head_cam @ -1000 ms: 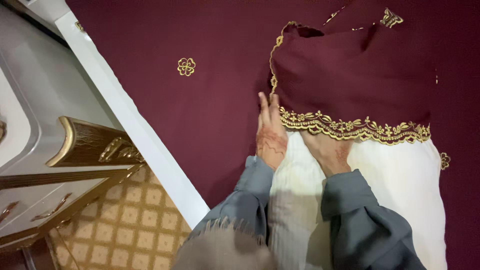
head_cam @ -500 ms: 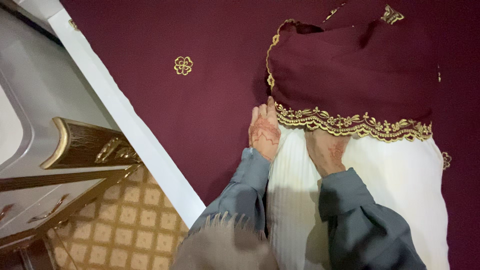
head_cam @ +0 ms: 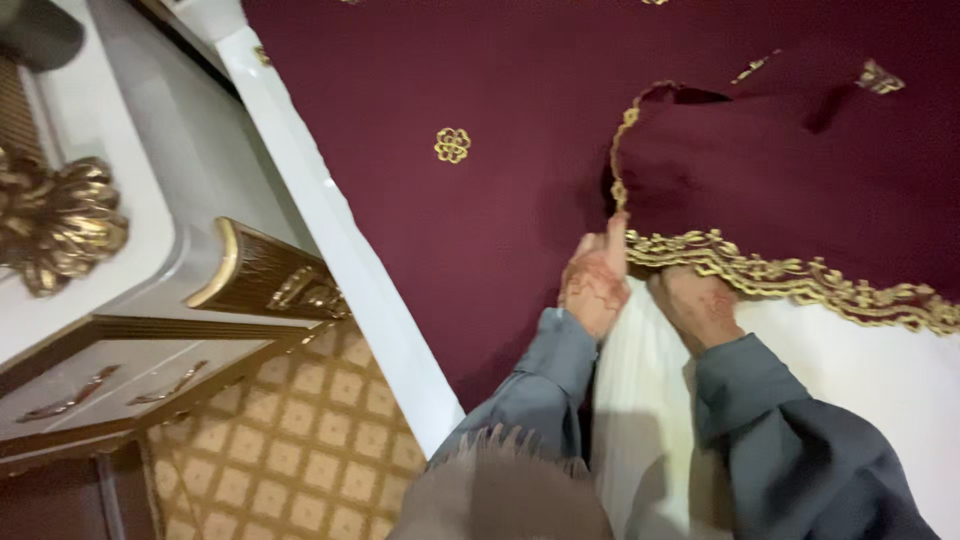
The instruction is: The person places a decorative maroon pillowcase with gold trim over a white pillow on a bed, smoothing the fabric by hand to fit the pillow inside.
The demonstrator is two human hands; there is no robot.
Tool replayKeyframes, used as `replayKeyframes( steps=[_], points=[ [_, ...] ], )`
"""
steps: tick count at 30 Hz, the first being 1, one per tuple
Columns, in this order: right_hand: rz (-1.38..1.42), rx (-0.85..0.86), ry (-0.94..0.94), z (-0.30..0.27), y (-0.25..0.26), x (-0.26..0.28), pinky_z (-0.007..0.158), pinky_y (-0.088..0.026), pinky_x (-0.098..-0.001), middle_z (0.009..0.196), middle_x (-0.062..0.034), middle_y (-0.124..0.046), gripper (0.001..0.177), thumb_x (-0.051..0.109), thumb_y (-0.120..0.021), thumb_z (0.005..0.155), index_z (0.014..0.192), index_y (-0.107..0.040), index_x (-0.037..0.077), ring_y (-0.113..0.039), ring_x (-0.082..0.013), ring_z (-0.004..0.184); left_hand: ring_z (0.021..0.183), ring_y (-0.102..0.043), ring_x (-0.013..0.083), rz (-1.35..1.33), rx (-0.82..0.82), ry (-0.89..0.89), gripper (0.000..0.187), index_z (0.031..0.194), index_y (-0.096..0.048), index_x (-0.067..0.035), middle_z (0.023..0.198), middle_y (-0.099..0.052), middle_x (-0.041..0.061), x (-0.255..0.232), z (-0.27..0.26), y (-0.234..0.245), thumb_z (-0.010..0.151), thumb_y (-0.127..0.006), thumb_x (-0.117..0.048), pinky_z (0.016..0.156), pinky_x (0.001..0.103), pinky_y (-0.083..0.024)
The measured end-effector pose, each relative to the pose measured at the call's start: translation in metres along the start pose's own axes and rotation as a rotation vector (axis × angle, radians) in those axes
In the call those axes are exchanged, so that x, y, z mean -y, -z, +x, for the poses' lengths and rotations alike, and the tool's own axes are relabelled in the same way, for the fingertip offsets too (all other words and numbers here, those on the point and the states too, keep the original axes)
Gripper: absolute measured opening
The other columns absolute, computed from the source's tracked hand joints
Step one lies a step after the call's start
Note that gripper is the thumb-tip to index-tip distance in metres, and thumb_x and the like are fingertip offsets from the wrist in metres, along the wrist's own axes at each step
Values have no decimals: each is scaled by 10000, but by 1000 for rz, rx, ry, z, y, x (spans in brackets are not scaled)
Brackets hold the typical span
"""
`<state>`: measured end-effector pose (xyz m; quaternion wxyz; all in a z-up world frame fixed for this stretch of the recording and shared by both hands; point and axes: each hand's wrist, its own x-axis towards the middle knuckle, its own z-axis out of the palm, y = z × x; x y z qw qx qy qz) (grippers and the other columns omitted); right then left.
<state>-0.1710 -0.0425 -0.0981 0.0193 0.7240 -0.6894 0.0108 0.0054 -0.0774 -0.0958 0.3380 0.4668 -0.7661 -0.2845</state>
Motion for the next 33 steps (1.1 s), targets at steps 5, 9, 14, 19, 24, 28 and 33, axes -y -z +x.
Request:
replayKeyframes(
  steps=[5, 9, 14, 19, 24, 28, 33],
  points=[
    [-24, -136, -65, -5, -24, -31, 810, -539, -478, 957, -192, -729, 272, 248, -681, 869, 1032, -764, 46, -698, -356, 866, 1022, -602, 395, -2, 156, -6, 582, 1363, -441, 3, 1051, -667, 214, -30, 3, 31, 789, -543, 0, 880, 483, -509],
    [26, -76, -173, -16, -13, -45, 820, -533, -485, 970, -190, -734, 279, 258, -671, 879, 1035, -765, 46, -698, -361, 882, 1026, -575, 381, -60, 157, -51, 318, 1276, -499, -42, 1039, -637, 204, -67, -35, 48, 960, -534, -59, 868, 502, -481],
    [84, -26, -254, -37, -1, -55, 833, -525, -493, 985, -188, -740, 289, 271, -659, 892, 1039, -767, 47, -697, -368, 903, 1012, -554, 360, -109, 120, -57, 395, 1216, -515, -16, 1014, -595, 186, -78, -53, 53, 829, -585, -54, 829, 480, -475],
    [191, 40, -301, -56, 19, -42, 846, -517, -502, 1001, -186, -746, 299, 284, -647, 904, 1044, -769, 48, -696, -375, 923, 1021, -551, 342, 62, 101, -62, 501, 1330, -515, -35, 1047, -605, 156, -66, -56, 41, 836, -585, -72, 818, 462, -478],
    [333, 119, -291, -61, 54, -27, 859, -510, -510, 1016, -184, -752, 311, 297, -635, 917, 1048, -771, 50, -696, -381, 944, 1052, -555, 303, 292, 132, 0, 385, 1313, -558, -132, 1013, -602, 116, -78, -52, 32, 928, -554, -122, 836, 441, -472],
    [406, 77, -221, -52, 99, -15, 870, -504, -517, 1028, -182, -757, 321, 307, -626, 927, 1051, -773, 50, -695, -386, 960, 1134, -541, 289, 397, 203, 46, 359, 1294, -561, -123, 1130, -600, 112, -84, -42, 31, 936, -543, -137, 888, 461, -456],
    [231, -12, -257, -62, 130, -5, 957, -510, -484, 1044, -118, -783, 290, 288, -574, 1006, 1055, -778, 89, -717, -334, 1021, 1462, -396, 310, 481, 60, -107, 520, 1455, -435, -30, 1562, -443, 163, -90, -38, 18, 953, -512, -138, 1195, 514, -336]
  ],
)
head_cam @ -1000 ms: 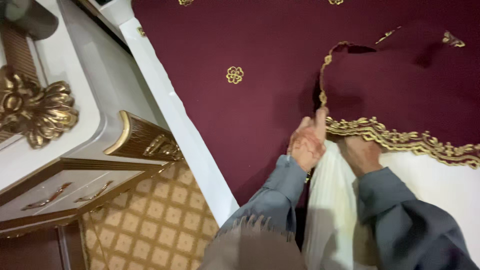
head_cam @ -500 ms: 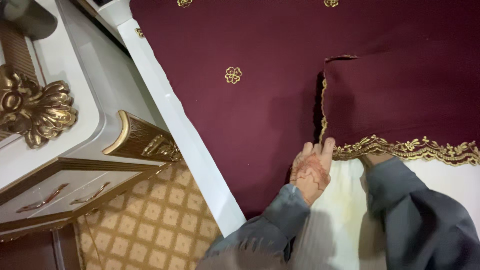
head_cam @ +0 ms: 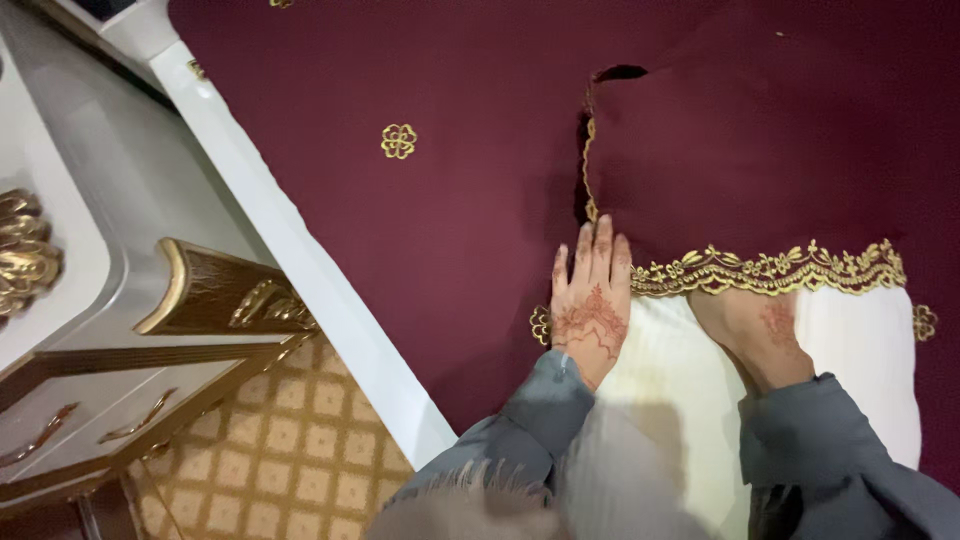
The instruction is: The person places a decorative maroon pillowcase with gold trim over a white pillow on a bed, smoothing the fabric by hand to fit the pillow inside.
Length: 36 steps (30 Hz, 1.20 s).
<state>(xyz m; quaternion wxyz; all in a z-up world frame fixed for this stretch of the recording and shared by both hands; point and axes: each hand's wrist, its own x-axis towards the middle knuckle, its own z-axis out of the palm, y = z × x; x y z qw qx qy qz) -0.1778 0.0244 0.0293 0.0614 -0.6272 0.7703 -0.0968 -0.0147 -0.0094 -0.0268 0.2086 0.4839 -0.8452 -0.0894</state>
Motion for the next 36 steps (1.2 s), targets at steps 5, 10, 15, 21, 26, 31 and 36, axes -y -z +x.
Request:
replayKeyframes(
  steps=[5, 10, 15, 21, 26, 31, 36],
  points=[
    [-217, -146, -157, -14, -12, -43, 1046, -284, -686, 1178, -239, -706, 443, 402, -679, 962, 1167, -760, 18, -524, -488, 1228, 1605, -240, 294, -111, 66, -146, 669, 1610, -245, -24, 1708, -262, 130, -17, 12, -4, 980, -463, -80, 1313, 496, -204],
    [-249, -208, -325, -40, -44, -96, 1102, -247, -683, 1294, -378, -569, 602, 479, -714, 889, 1127, -717, -74, -378, -547, 1338, 1596, -273, 275, -160, 107, -287, 661, 1613, -291, -60, 1695, -299, 115, -50, 31, -15, 975, -463, -87, 1321, 457, -233],
    [-332, -85, -440, -42, -54, -93, 908, -380, -524, 1098, -195, -666, 303, 259, -722, 773, 911, -738, -10, -488, -418, 1262, 1570, -307, 279, -208, 121, -357, 593, 1562, -387, -83, 1653, -364, 105, -79, 41, -52, 976, -475, -123, 1305, 464, -251],
    [-111, -302, -304, -39, -54, -80, 793, -345, -506, 1067, -168, -660, 167, 13, -637, 796, 960, -667, 21, -539, -379, 1073, 1546, -373, 267, -389, 37, -326, 557, 1485, -517, -60, 1595, -485, 99, -77, 32, -61, 929, -485, -51, 1306, 465, -266],
    [144, -478, -354, -29, -76, -94, 891, -364, -523, 1032, -174, -641, 113, 62, -656, 874, 959, -629, -6, -545, -375, 1063, 1549, -412, 261, -555, 69, -291, 580, 1484, -536, -20, 1576, -523, 130, -95, -6, -20, 904, -513, -16, 1348, 464, -264],
    [63, -481, -104, -40, -79, -95, 945, -387, -527, 1035, -174, -640, 94, 71, -650, 909, 951, -625, -9, -547, -377, 1088, 1548, -399, 261, -529, 32, -196, 671, 1540, -482, -46, 1604, -492, 129, -86, -20, -9, 874, -484, 35, 1328, 477, -246],
    [33, -125, -246, -48, -38, -76, 961, -415, -511, 1027, -167, -651, 93, 87, -636, 952, 920, -628, 0, -564, -367, 1102, 1561, -354, 278, -468, 42, -200, 661, 1549, -449, -54, 1628, -448, 127, -86, -15, -18, 894, -490, 22, 1304, 512, -212]
  ],
)
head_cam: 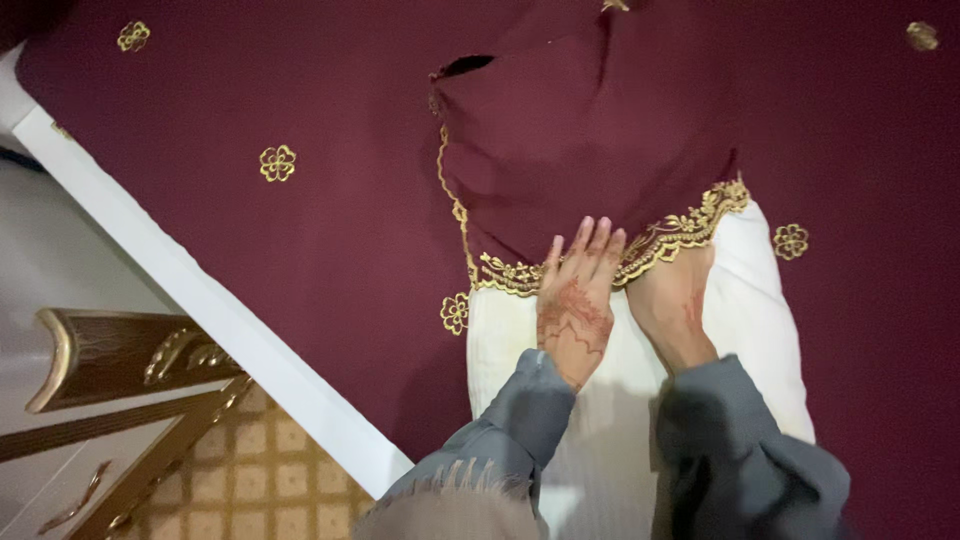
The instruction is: The person places a decorative maroon pillowcase with gold trim over a white pillow on a bed, smoothing the fabric by hand to fit the pillow inside.
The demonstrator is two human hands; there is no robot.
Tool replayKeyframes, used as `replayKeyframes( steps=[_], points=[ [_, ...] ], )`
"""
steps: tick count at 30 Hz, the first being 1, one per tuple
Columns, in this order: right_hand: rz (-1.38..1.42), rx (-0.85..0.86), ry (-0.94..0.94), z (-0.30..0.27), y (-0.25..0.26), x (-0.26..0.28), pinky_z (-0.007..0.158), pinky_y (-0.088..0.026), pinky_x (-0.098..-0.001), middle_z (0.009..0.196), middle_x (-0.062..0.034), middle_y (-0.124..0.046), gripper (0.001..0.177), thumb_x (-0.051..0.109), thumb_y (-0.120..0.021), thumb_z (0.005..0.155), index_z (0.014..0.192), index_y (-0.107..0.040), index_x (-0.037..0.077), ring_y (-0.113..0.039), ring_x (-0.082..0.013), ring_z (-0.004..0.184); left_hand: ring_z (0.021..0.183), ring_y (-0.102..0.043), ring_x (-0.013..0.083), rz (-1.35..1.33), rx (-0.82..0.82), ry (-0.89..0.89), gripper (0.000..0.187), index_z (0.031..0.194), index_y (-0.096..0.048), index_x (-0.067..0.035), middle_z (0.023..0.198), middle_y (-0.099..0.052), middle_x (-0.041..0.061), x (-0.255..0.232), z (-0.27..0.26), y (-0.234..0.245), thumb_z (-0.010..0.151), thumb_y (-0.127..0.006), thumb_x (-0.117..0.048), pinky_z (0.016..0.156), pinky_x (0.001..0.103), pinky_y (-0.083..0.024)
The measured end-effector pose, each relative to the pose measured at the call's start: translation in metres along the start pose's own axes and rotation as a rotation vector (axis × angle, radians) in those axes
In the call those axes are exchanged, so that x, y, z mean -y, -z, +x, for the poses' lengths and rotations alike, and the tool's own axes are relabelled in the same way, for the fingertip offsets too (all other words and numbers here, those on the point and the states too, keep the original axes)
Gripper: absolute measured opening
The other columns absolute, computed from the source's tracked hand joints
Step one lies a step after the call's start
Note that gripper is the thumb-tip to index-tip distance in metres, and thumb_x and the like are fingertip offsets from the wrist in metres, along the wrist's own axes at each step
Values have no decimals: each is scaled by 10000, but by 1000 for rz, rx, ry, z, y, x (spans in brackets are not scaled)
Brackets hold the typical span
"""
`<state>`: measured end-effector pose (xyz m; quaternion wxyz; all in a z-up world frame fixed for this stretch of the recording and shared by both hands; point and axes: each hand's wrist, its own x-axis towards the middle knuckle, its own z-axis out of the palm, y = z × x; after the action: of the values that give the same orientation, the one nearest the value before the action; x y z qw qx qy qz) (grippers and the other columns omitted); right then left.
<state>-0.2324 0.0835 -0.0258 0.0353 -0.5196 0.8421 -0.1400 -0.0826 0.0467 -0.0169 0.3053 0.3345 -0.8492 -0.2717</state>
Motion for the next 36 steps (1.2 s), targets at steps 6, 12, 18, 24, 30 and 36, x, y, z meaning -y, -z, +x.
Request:
replayKeyframes(
  steps=[6, 12, 18, 24, 30, 36],
  points=[
    [172, -147, -29, -32, 38, 6, 967, -418, -492, 1166, -201, -615, 239, 149, -674, 991, 1166, -676, -13, -544, -365, 1107, 1578, -279, 290, 123, 58, -25, 695, 1569, -395, -21, 1669, -352, 133, -4, 2, 6, 882, -496, 17, 1291, 539, -184],
    [41, -239, -343, -25, 51, -37, 1008, -348, -576, 1285, -260, -581, 782, 423, -803, 890, 1453, -506, -31, -510, -431, 1196, 1578, -215, 305, 250, 118, -83, 740, 1586, -311, 11, 1678, -278, 157, -12, 12, 6, 872, -507, 3, 1269, 584, -127],
    [580, 157, -790, 7, 57, -62, 1084, -490, -479, 1462, -183, -580, 923, 508, -699, 754, 1562, -430, 152, -623, -348, 1297, 1591, -203, 280, 253, 145, -73, 748, 1596, -298, 3, 1693, -261, 147, -9, 19, -5, 872, -488, 27, 1290, 565, -127],
    [626, 162, -789, 28, 65, -65, 929, -577, -419, 1230, -193, -722, 710, 383, -775, 831, 1397, -581, 0, -725, -303, 1076, 1585, -202, 284, 239, 154, -68, 757, 1597, -277, 1, 1692, -243, 146, -7, 20, 1, 866, -472, 40, 1273, 582, -119],
    [560, 30, -747, 22, 122, 1, 794, -618, -385, 1062, -147, -753, 505, 221, -800, 832, 1271, -662, 14, -764, -246, 879, 1586, -205, 278, 167, 88, -46, 753, 1612, -262, -29, 1708, -223, 132, -18, 40, 25, 889, -466, 22, 1249, 612, -159],
    [421, -189, -388, 9, 183, 78, 780, -569, -392, 991, -100, -778, 355, 198, -826, 826, 1147, -757, 63, -755, -195, 867, 1617, -263, 250, 6, -92, -139, 671, 1645, -270, -99, 1733, -255, 86, -51, 96, 67, 1003, -450, -17, 1305, 565, -225]
  ],
)
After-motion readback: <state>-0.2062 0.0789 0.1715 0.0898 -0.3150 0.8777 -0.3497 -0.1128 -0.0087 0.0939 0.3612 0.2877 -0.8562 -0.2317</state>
